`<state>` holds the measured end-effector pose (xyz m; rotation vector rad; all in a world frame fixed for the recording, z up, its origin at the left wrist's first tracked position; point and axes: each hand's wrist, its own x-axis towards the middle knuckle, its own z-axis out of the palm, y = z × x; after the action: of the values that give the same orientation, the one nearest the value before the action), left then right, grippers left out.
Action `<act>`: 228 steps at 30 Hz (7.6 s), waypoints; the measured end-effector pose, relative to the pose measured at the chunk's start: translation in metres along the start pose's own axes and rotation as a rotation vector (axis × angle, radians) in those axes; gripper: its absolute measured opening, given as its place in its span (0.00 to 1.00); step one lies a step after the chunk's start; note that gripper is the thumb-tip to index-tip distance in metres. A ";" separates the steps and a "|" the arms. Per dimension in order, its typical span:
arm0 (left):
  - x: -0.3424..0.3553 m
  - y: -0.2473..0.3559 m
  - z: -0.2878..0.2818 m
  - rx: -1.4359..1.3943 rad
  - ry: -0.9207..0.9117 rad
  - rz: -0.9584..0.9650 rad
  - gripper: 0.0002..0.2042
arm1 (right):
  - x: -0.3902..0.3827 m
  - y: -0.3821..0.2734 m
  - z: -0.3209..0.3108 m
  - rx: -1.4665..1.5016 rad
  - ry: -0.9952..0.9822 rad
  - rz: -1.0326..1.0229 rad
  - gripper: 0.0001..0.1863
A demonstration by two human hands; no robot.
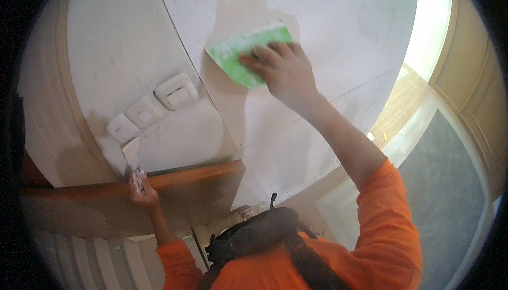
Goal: The person scoops white wall compound from a bucket with a putty knife and applies it to a wall section near electrical switches using a green trowel. The person repeatedly smooths the compound over the same area around the switches.
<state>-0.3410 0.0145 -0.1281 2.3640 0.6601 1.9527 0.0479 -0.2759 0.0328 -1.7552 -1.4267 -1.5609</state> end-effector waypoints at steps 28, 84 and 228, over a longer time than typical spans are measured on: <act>-0.003 -0.004 -0.005 0.002 0.009 -0.002 0.13 | 0.012 0.052 0.013 -0.020 0.085 -0.010 0.30; 0.001 0.000 -0.001 0.047 -0.004 -0.069 0.13 | -0.037 0.000 -0.013 -0.038 -0.018 0.134 0.33; 0.006 -0.031 0.009 -0.234 0.027 0.350 0.14 | 0.012 -0.119 0.056 0.016 0.466 0.551 0.37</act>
<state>-0.3419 0.0471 -0.1326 2.4350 0.0084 2.0504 -0.0274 -0.1772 -0.0120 -1.4676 -0.6590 -1.4990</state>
